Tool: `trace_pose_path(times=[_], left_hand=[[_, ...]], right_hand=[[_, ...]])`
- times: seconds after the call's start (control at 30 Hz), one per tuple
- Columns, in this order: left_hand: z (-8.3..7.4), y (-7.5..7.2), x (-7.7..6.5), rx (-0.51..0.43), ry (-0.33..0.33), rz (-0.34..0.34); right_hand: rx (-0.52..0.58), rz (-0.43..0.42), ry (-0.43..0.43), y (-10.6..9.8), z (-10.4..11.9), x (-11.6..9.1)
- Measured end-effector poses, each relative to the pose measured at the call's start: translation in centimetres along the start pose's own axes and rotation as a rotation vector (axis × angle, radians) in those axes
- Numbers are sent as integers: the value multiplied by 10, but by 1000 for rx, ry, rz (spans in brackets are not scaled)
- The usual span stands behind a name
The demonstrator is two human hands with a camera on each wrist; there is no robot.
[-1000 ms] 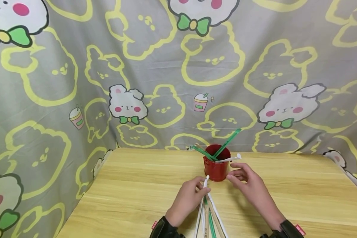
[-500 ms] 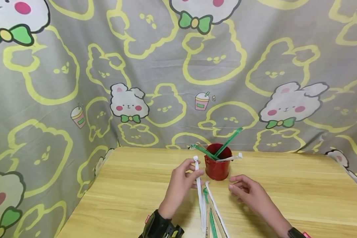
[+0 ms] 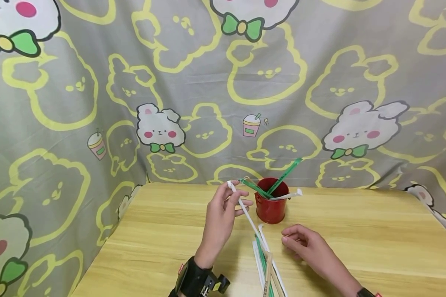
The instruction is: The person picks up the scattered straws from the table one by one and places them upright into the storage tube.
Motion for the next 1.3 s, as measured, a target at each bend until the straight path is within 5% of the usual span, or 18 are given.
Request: trace_pose_path(times=[0.17, 0.43, 0.6, 0.83, 1.3], left_hand=[[-7, 0, 5, -62, 109, -56], [-23, -1, 9, -46, 433, -160], [-25, 0, 6, -59, 532, -194], [-19, 7, 7, 23, 521, -153], [-1, 17, 8, 154, 328, -117]], right_hand=[[-26, 8, -5, 1, 3, -4], [-44, 4, -25, 3, 5, -6], [-56, 24, -56, 5, 6, -7], [-45, 42, -36, 6, 10, -7], [-27, 68, -24, 7, 15, -12]])
Point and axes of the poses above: each hand's wrist, its own x-axis towards the middle knuckle, its own y-axis out of the palm, z = x × y, the point moved 4 cm from there along x, towards the middle knuckle, and after that the axes turned 15 degrees about y, right-handed, at the moved point
